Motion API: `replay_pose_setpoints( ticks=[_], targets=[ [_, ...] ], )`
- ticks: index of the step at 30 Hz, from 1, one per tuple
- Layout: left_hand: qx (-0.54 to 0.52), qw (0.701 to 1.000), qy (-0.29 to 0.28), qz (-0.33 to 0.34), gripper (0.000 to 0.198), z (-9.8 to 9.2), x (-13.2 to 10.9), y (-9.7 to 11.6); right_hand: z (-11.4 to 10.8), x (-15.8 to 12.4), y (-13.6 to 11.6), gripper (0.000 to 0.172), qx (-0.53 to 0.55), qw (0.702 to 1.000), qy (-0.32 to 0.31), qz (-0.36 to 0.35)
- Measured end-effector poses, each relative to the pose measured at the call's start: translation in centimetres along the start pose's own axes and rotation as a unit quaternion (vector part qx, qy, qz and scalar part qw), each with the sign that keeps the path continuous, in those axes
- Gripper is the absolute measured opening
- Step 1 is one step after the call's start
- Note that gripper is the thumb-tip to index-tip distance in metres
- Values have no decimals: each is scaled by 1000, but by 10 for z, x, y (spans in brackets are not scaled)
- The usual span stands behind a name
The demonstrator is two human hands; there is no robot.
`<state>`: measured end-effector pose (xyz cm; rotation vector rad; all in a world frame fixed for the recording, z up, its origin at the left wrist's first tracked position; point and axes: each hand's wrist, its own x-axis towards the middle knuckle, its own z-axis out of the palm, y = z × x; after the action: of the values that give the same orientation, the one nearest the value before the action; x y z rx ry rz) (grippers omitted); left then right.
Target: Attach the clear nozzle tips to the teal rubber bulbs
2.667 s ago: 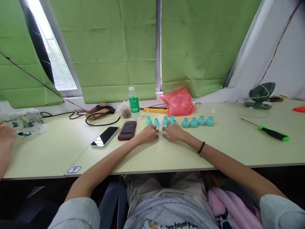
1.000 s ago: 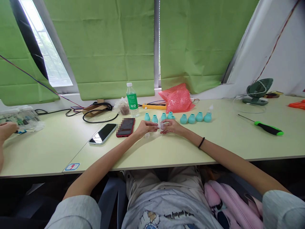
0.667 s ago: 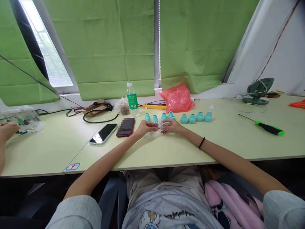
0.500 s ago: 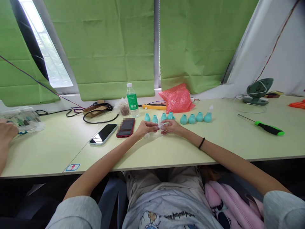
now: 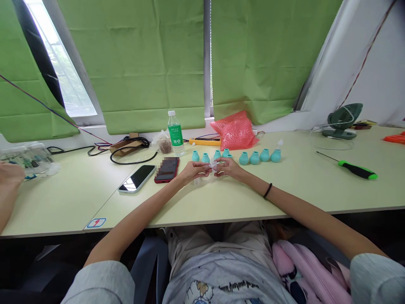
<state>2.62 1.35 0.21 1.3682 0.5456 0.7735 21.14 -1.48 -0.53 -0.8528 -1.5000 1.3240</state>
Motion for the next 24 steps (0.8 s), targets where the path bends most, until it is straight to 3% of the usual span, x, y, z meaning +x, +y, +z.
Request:
replay_pose_setpoints(
  ticks=[18,24],
  targets=[
    [98,984,114,98,37,15,-7,1,3,-2,-1,35,-65,998,2,3],
    [143,972,146,114,36,18,-6,0,7,-2,0,36,-83,995,37,-41]
  ],
)
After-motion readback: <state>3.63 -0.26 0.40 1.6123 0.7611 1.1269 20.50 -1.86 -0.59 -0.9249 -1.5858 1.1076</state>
